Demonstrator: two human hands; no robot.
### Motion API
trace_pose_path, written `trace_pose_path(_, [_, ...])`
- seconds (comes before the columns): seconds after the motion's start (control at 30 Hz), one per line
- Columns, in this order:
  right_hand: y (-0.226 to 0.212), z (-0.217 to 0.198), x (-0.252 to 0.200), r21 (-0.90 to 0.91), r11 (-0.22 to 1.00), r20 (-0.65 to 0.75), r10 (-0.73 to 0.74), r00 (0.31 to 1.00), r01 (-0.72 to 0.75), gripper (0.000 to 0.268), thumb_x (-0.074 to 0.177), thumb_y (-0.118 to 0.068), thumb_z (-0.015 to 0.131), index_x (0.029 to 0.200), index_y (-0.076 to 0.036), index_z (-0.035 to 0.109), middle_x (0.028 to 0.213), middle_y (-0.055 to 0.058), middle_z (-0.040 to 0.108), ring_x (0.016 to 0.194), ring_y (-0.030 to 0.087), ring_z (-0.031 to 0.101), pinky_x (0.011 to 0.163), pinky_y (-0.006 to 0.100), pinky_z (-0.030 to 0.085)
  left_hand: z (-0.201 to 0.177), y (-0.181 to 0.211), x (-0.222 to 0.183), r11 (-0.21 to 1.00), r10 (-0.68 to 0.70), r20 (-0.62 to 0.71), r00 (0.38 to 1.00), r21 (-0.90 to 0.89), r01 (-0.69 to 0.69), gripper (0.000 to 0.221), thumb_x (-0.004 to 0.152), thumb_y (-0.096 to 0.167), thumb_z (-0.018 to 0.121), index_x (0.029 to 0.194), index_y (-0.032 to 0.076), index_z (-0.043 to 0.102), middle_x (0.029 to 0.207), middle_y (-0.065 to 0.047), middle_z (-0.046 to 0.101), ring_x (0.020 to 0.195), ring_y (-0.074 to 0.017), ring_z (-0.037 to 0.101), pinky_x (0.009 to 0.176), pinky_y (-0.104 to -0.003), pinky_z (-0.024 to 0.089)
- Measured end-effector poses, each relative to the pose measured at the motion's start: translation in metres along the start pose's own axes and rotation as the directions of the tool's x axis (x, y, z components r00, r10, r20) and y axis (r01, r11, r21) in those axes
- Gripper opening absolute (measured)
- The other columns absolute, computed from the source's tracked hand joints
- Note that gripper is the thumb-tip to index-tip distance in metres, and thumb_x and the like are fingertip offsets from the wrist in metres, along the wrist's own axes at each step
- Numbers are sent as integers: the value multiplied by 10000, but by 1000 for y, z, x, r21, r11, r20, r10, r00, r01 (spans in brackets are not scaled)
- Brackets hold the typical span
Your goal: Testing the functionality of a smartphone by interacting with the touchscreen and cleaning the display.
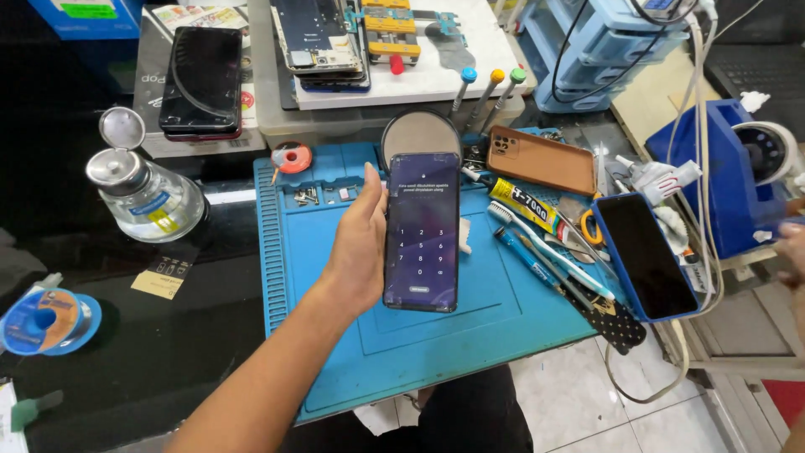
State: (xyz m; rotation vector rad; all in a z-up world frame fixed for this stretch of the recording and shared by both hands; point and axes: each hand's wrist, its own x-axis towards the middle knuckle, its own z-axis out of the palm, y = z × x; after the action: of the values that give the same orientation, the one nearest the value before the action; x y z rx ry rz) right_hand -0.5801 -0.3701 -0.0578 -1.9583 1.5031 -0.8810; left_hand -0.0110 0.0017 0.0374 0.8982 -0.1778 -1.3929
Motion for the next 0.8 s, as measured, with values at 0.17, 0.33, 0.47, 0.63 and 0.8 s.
trace_pose_path(0.17, [-296, 99, -139, 87, 984, 131, -169, 977, 158, 153, 1039, 57, 660, 1184, 90, 692, 1009, 206, 722, 837, 219, 639, 807, 301, 560, -8, -9, 7, 998, 11, 261, 965, -62, 5, 817, 940, 697, 333, 1266, 1, 612, 1023, -262, 718, 831, -384, 717, 722, -484, 591])
trace_pose_path(0.33, [-372, 146, -153, 111, 993, 494, -20, 869, -40, 484, 858, -93, 745, 1331, -90, 641, 914, 92, 757, 824, 200, 682, 798, 335, 565, -9, -7, 4, 999, -33, 225, 974, -17, 37, 818, 884, 698, 391, 1296, 21, 594, 1063, -234, 713, 892, -386, 715, 768, -487, 591])
trace_pose_path(0.47, [-370, 181, -160, 476, 878, 631, -386, 673, 57, 885, 877, -91, 693, 1664, -108, 289, 849, 75, 689, 758, 100, 586, 661, 241, 469, -7, -3, -2, 997, -17, 202, 979, 72, 3, 830, 870, 687, 376, 1424, 101, 573, 1107, -85, 686, 896, -219, 673, 757, -392, 573])
trace_pose_path(0.63, [-367, 214, -161, 595, 800, 621, -402, 672, -71, 922, 896, -184, 710, 1671, -62, 226, 779, 19, 621, 743, 100, 563, 713, 256, 481, -14, -15, 6, 985, 28, 175, 984, 161, -56, 422, 889, 336, 631, 1240, 103, 613, 987, -82, 688, 768, -185, 654, 644, -339, 557])
trace_pose_path(0.8, [-373, 225, -158, 615, 783, 628, -412, 660, -96, 952, 878, -229, 749, 1662, -45, 242, 760, -15, 666, 789, 79, 611, 771, 267, 528, -14, -16, 5, 920, 68, 138, 988, 375, -115, 502, 811, 159, 728, 1286, 88, 578, 1095, -103, 708, 882, -206, 697, 746, -355, 603])
